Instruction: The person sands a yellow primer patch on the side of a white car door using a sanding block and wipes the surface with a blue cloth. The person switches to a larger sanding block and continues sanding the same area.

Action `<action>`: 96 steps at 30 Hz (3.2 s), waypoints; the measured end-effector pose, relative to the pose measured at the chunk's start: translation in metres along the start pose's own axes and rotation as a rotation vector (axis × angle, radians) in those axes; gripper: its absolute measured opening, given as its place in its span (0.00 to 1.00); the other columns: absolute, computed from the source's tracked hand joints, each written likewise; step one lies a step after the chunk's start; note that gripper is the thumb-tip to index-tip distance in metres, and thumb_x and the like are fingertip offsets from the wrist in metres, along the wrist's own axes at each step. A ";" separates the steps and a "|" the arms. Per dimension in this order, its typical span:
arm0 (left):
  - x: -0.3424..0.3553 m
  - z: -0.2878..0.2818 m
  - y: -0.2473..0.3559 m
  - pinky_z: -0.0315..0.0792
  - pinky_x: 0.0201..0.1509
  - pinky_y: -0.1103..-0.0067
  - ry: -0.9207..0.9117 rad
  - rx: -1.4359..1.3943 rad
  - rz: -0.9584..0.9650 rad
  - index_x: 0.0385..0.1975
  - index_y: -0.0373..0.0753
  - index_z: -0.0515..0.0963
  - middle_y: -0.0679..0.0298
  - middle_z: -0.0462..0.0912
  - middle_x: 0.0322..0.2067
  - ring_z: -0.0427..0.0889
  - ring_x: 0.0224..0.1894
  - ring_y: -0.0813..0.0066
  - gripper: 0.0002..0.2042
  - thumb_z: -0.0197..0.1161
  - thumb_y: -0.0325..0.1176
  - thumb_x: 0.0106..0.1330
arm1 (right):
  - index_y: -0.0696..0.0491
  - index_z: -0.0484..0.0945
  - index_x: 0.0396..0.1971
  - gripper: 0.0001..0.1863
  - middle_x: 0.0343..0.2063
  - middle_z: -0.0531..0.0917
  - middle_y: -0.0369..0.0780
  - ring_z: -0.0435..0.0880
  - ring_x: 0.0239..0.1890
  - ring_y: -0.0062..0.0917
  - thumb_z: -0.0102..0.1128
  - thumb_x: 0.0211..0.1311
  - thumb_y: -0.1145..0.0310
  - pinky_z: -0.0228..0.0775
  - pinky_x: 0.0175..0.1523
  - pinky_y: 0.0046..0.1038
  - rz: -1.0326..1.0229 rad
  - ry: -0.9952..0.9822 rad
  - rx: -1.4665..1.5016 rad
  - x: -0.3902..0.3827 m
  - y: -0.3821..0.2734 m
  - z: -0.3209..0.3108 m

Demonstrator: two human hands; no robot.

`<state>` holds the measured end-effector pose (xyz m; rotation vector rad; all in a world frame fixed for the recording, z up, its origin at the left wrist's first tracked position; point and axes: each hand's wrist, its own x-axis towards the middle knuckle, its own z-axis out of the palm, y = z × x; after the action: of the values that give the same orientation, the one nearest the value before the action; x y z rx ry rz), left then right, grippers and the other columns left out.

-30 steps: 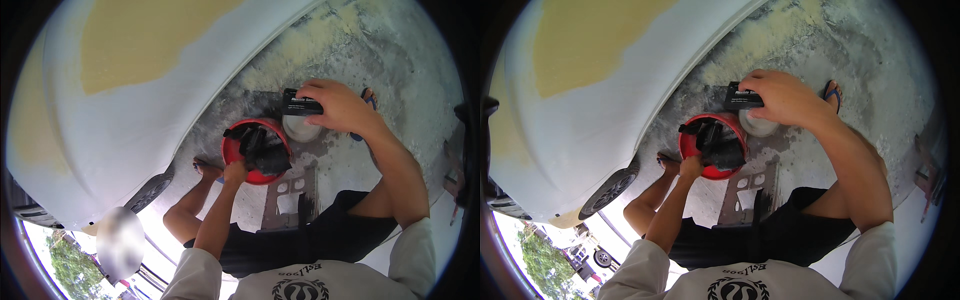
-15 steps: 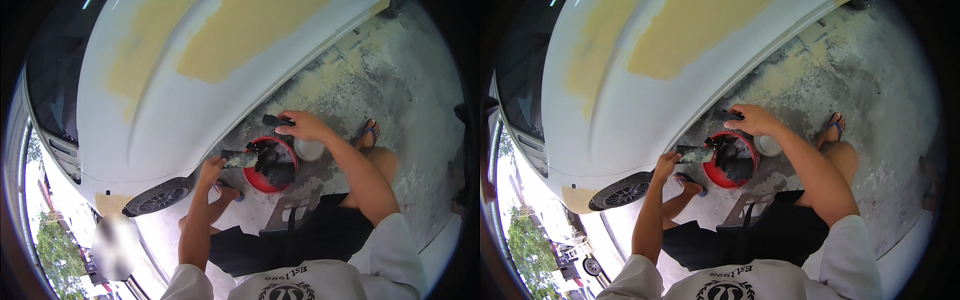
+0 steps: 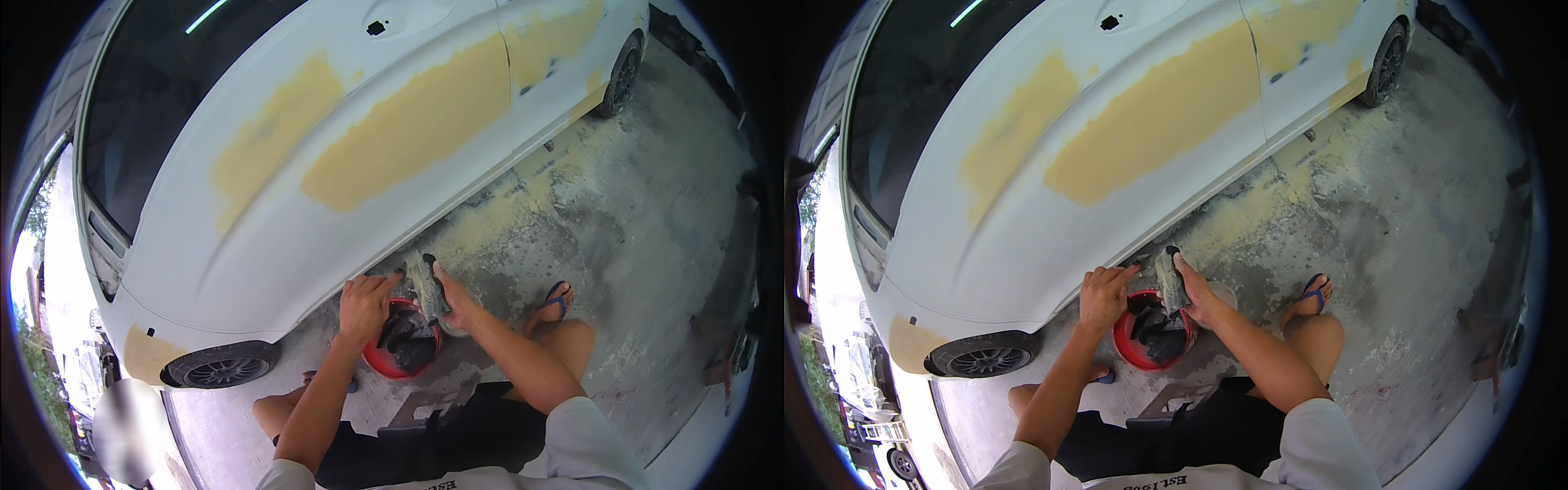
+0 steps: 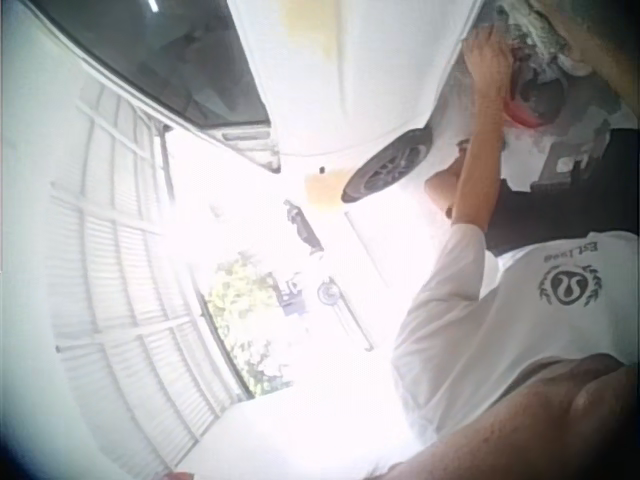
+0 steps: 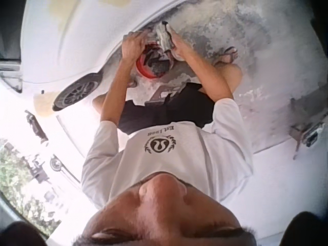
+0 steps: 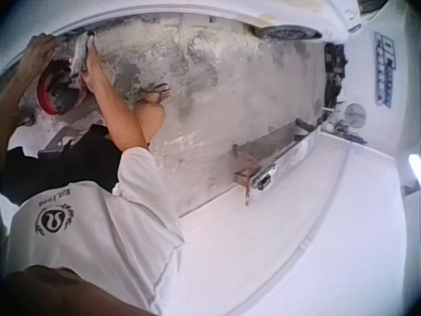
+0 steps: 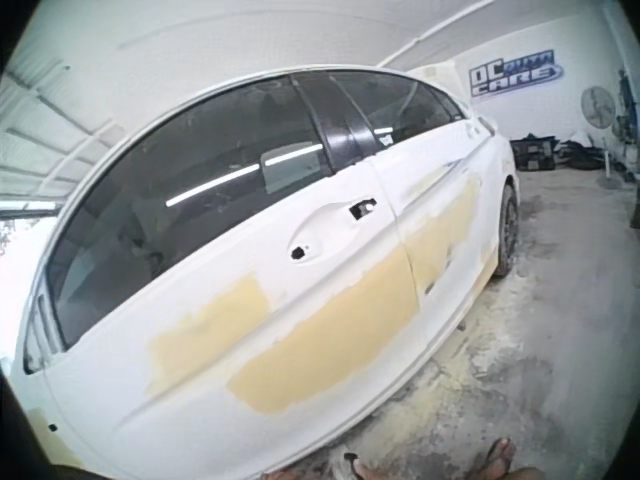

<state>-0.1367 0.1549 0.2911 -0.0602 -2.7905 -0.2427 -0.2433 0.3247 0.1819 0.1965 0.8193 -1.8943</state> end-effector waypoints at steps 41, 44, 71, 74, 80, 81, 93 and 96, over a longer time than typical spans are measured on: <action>0.042 0.060 0.024 0.79 0.39 0.68 0.315 -0.408 -0.788 0.57 0.34 0.66 0.53 0.82 0.41 0.84 0.31 0.64 0.26 0.70 0.23 0.60 | 0.45 0.68 0.65 0.25 0.51 0.83 0.36 0.86 0.50 0.30 0.63 0.73 0.59 0.83 0.52 0.38 -0.308 -0.210 0.160 -0.004 -0.026 0.017; 0.046 0.052 0.032 0.78 0.41 0.68 0.283 -0.290 -0.714 0.61 0.37 0.64 0.52 0.80 0.47 0.84 0.32 0.65 0.31 0.68 0.21 0.57 | 0.45 0.68 0.65 0.25 0.51 0.83 0.37 0.86 0.50 0.30 0.63 0.73 0.60 0.83 0.52 0.37 -0.311 -0.136 0.136 0.001 -0.021 0.021; 0.009 0.076 -0.071 0.78 0.57 0.66 0.274 -1.370 -1.303 0.62 0.34 0.71 0.55 0.83 0.51 0.84 0.52 0.62 0.17 0.55 0.32 0.77 | 0.48 0.73 0.59 0.23 0.41 0.83 0.38 0.88 0.38 0.30 0.64 0.65 0.71 0.85 0.36 0.38 -0.360 0.244 -0.057 0.032 -0.043 -0.003; 0.004 0.075 -0.060 0.79 0.61 0.58 0.308 -1.650 -1.342 0.63 0.37 0.70 0.54 0.81 0.57 0.83 0.56 0.57 0.17 0.49 0.36 0.81 | 0.48 0.71 0.62 0.25 0.44 0.83 0.39 0.87 0.42 0.31 0.65 0.65 0.71 0.86 0.41 0.39 -0.277 0.118 -0.063 0.027 -0.042 0.004; 0.008 0.082 -0.018 0.70 0.70 0.61 0.137 -2.027 -1.152 0.66 0.39 0.70 0.56 0.80 0.60 0.79 0.63 0.60 0.24 0.40 0.49 0.83 | 0.51 0.67 0.67 0.29 0.52 0.82 0.39 0.82 0.55 0.27 0.64 0.67 0.74 0.75 0.60 0.34 -0.183 -0.126 -0.196 0.017 -0.024 0.022; 0.009 0.081 -0.012 0.69 0.70 0.61 0.158 -1.994 -1.160 0.66 0.39 0.71 0.56 0.80 0.60 0.79 0.63 0.59 0.25 0.39 0.49 0.83 | 0.51 0.67 0.67 0.29 0.53 0.81 0.39 0.81 0.55 0.27 0.64 0.67 0.75 0.74 0.61 0.34 -0.239 -0.096 -0.204 0.015 -0.022 0.024; 0.016 0.080 0.009 0.74 0.65 0.69 0.130 -1.637 -0.908 0.66 0.36 0.68 0.59 0.80 0.56 0.80 0.58 0.67 0.24 0.66 0.33 0.73 | 0.51 0.67 0.68 0.30 0.53 0.81 0.39 0.81 0.54 0.25 0.64 0.68 0.73 0.74 0.60 0.31 -0.328 -0.060 -0.262 0.008 -0.028 0.026; 0.017 0.086 0.013 0.76 0.62 0.70 0.180 -1.617 -0.873 0.66 0.38 0.67 0.61 0.81 0.55 0.81 0.56 0.69 0.24 0.65 0.29 0.73 | 0.50 0.67 0.68 0.29 0.52 0.82 0.39 0.81 0.54 0.24 0.65 0.69 0.71 0.75 0.59 0.32 -0.320 -0.050 -0.238 0.008 -0.025 0.025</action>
<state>-0.1798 0.1831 0.2189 0.7143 -1.5311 -2.3300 -0.2635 0.3094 0.2079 -0.1366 1.0830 -2.0655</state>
